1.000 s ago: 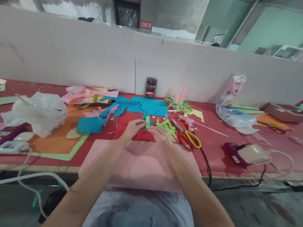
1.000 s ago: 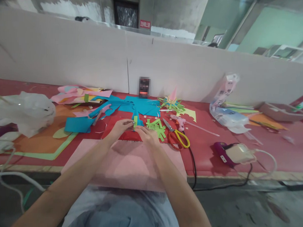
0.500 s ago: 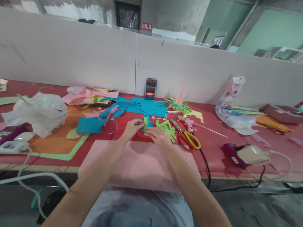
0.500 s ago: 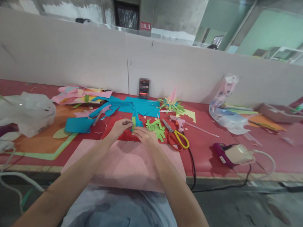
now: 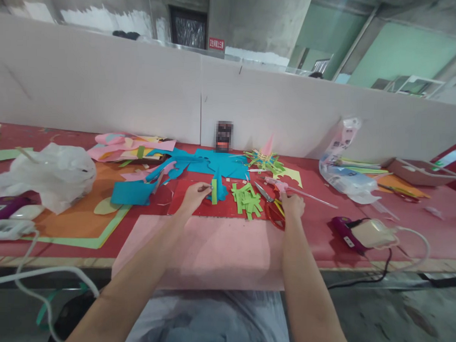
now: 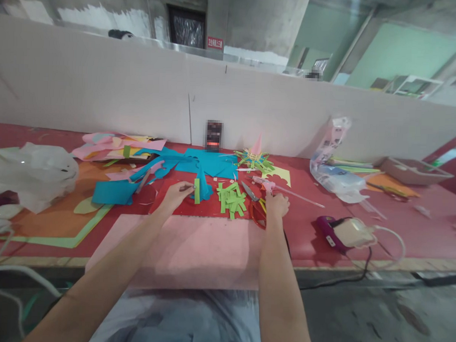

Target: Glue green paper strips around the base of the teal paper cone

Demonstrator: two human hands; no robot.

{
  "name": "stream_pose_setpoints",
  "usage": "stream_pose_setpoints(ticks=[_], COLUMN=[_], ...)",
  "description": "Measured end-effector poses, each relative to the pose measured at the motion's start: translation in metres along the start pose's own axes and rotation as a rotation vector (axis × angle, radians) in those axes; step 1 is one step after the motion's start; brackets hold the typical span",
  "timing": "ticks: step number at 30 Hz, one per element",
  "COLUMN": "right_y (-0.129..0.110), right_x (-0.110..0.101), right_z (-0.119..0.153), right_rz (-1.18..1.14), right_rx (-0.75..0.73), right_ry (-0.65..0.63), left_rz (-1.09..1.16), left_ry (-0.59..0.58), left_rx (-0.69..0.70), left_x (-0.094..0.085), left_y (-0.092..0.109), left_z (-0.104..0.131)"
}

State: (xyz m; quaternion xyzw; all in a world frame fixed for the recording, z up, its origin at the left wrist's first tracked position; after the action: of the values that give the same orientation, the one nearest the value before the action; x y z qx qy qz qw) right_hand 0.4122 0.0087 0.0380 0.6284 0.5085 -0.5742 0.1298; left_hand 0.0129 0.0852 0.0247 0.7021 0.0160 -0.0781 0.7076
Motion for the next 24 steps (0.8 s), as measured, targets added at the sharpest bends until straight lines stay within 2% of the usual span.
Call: stream_pose_setpoints(ticks=[3,11,17,24], right_y=[0.004,0.002,0.0,0.002], right_x=[0.012,0.023,0.022,0.017], right_z=[0.0,-0.005,-0.003,-0.002], right_rz=[0.003,-0.004,-0.008,-0.07], right_rx=[0.065,0.049,0.046,0.062], right_ry=[-0.042,-0.079,-0.061,0.013], left_rz=[-0.049,-0.319,-0.354,-0.465], left_ry=[0.035,0.177,0.168,0.109], left_rx=[0.018,0.081,0.093,0.106], left_x=[-0.006,-0.016,-0.014,-0.003], left_y=[0.001,0.008,0.008,0.007], left_z=[0.0,0.005,0.005,0.011])
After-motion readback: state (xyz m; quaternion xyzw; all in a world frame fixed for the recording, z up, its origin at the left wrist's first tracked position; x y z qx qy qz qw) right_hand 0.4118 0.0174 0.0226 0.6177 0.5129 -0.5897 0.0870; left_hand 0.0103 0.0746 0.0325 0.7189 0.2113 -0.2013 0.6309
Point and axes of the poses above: each hand's wrist, its own z-axis away from the middle knuckle, its own x-axis out of the palm, y = z × x, the point moved 10 cm from there along -z, towards the middle knuckle, and after that the axes turned 11 degrees about -x, right-handed, at the moved point
